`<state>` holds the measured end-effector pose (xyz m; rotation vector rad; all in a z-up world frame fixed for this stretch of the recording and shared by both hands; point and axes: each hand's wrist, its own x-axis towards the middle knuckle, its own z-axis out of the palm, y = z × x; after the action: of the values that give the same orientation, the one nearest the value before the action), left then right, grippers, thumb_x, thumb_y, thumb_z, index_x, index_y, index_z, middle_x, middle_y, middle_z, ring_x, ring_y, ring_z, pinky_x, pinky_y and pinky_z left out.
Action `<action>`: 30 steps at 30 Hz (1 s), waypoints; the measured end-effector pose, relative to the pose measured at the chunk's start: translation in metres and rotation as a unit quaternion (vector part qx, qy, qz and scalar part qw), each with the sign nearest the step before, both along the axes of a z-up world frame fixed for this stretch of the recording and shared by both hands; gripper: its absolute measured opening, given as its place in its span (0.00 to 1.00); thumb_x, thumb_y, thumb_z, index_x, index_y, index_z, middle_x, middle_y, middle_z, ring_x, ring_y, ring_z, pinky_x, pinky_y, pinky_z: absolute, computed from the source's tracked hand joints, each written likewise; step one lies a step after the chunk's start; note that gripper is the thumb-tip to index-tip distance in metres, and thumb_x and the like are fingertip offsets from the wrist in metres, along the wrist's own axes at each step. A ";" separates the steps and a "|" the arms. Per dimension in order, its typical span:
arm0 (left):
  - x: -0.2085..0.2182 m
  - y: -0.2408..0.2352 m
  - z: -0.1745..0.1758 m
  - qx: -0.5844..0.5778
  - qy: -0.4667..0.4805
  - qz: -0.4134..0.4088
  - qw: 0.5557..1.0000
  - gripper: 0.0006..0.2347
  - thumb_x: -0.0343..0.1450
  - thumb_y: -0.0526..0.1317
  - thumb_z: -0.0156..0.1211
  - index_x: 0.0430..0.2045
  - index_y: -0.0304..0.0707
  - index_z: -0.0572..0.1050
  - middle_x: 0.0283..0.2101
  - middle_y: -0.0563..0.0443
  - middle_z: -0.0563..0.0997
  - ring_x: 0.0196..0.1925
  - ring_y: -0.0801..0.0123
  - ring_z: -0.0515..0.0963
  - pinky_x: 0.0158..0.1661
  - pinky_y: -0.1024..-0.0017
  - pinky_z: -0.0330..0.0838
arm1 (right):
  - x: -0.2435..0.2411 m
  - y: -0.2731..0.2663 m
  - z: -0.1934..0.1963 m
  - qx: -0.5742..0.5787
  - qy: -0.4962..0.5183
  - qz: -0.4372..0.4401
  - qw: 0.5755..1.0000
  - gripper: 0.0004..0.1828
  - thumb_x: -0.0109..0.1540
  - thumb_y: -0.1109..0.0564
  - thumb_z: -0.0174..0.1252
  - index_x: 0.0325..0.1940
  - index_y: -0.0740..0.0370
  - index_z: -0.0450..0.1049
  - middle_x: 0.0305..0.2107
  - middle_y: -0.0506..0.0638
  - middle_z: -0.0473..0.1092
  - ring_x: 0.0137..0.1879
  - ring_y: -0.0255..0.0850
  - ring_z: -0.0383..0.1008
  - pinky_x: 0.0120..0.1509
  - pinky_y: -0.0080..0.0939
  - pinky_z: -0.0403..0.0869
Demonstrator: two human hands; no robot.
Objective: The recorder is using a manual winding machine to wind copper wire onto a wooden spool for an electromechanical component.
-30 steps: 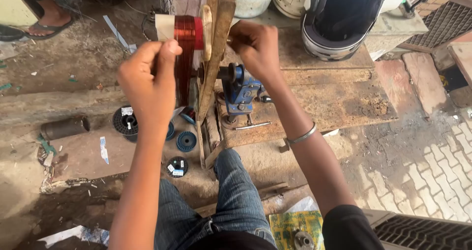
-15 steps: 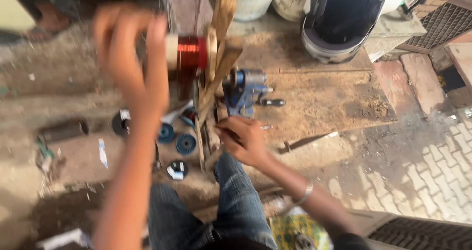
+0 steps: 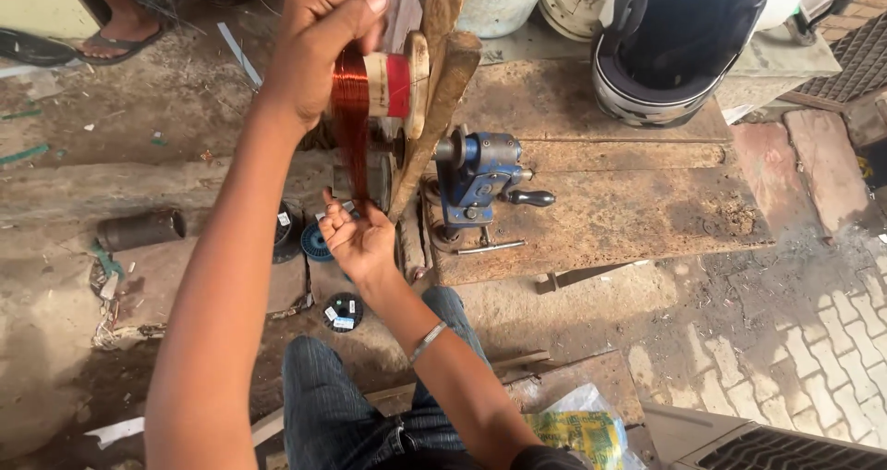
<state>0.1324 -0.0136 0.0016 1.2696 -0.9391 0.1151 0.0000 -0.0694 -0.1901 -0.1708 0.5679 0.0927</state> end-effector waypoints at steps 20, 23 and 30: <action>-0.217 0.030 -0.032 -0.013 0.252 0.123 0.960 0.17 0.79 0.44 0.56 0.17 0.44 0.64 0.19 0.65 0.62 0.21 0.87 0.58 0.23 0.82 0.50 | -0.131 -0.057 0.133 -0.563 -0.334 0.094 0.750 0.07 0.74 0.56 0.48 0.46 0.61 0.67 0.28 0.45 0.68 0.29 0.30 0.69 0.31 0.32 0.73; -0.229 0.046 -0.014 0.029 0.354 -0.044 0.934 0.05 0.70 0.39 0.62 0.27 0.41 0.75 0.23 0.59 0.74 0.22 0.84 0.68 0.21 0.82 0.57 | -0.137 -0.076 0.133 -0.568 -0.347 0.047 0.745 0.05 0.75 0.58 0.51 0.46 0.61 0.67 0.30 0.42 0.65 0.30 0.24 0.60 0.30 0.27 0.61; -0.236 0.051 -0.027 0.061 0.417 -0.081 0.903 0.03 0.65 0.31 0.66 0.29 0.33 0.80 0.28 0.49 0.83 0.26 0.73 0.79 0.29 0.76 0.77 | -0.130 -0.100 0.119 -0.872 -0.426 -0.155 0.185 0.11 0.65 0.72 0.51 0.44 0.59 0.72 0.34 0.49 0.72 0.31 0.34 0.69 0.28 0.33 0.63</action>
<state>-0.1039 0.0373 -0.0253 1.1793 -0.2980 -0.5922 -0.1298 -0.1694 -0.0711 -2.2705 -0.8326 -1.1533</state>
